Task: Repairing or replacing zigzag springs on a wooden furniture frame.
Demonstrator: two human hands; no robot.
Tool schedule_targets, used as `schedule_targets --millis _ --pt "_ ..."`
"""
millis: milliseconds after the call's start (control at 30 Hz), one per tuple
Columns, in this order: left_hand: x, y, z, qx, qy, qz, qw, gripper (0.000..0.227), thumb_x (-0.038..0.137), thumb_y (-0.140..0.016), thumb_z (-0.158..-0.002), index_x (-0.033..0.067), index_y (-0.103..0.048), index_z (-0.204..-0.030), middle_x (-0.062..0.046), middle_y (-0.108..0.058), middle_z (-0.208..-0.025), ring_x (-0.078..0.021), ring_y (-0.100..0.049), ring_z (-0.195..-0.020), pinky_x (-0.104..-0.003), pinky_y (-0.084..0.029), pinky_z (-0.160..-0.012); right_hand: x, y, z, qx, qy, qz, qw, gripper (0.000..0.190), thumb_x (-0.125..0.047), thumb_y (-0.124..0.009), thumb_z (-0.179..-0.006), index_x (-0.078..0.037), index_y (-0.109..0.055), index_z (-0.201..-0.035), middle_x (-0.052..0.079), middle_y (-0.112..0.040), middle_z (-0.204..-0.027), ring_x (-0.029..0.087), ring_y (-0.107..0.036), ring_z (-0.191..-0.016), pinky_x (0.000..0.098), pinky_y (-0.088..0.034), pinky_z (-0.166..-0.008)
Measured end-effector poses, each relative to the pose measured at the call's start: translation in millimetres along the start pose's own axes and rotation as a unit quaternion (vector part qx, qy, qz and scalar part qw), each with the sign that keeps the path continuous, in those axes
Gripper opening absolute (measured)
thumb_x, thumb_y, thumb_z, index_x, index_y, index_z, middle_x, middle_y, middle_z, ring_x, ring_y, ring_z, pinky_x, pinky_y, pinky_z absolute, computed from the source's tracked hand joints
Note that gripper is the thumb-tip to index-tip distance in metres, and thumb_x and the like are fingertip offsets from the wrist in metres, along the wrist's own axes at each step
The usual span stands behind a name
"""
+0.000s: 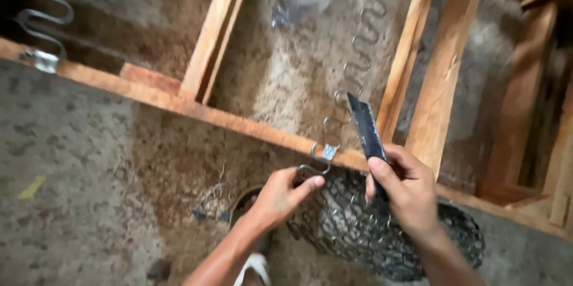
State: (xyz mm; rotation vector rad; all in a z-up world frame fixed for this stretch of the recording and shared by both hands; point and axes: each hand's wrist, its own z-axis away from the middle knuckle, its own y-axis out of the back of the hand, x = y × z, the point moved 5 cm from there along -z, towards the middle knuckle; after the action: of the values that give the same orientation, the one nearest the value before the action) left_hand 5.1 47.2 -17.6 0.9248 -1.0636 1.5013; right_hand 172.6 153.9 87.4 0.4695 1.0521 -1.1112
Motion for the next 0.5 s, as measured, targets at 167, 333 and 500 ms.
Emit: schedule_targets --millis 167,333,500 --pt "-8 -10 -3 0.064 -0.006 0.007 0.998 0.028 0.029 -0.076 -0.092 0.0012 -0.074 -0.099 0.008 -0.065 -0.076 -0.0033 -0.052 -0.071 -0.026 -0.048 -0.062 -1 35 -46 0.138 0.246 0.272 0.920 0.024 -0.021 -0.069 -0.099 0.000 -0.069 -0.111 0.000 -0.060 -0.080 0.007 -0.059 -0.061 0.0232 -0.048 -0.055" --pt "-29 -13 -5 0.093 0.026 0.030 0.995 0.023 0.024 -0.073 -0.095 0.0017 -0.073 -0.094 0.005 -0.058 -0.069 -0.0063 -0.049 -0.061 -0.028 -0.041 -0.054 20 50 -51 0.178 0.199 0.176 0.948 0.029 -0.024 -0.070 -0.095 -0.001 -0.068 -0.113 -0.001 -0.060 -0.067 0.008 -0.058 -0.055 0.0250 -0.047 -0.050" --pt "-39 -17 -9 0.087 0.102 -0.008 0.991 0.031 0.032 -0.065 -0.096 0.0025 -0.068 -0.088 0.001 -0.058 -0.065 -0.0107 -0.054 -0.056 -0.032 -0.046 -0.053 29 70 -56 0.183 0.207 0.235 0.932 0.027 -0.025 -0.070 -0.097 -0.001 -0.071 -0.109 -0.002 -0.058 -0.060 0.009 -0.055 -0.052 0.0265 -0.044 -0.048"
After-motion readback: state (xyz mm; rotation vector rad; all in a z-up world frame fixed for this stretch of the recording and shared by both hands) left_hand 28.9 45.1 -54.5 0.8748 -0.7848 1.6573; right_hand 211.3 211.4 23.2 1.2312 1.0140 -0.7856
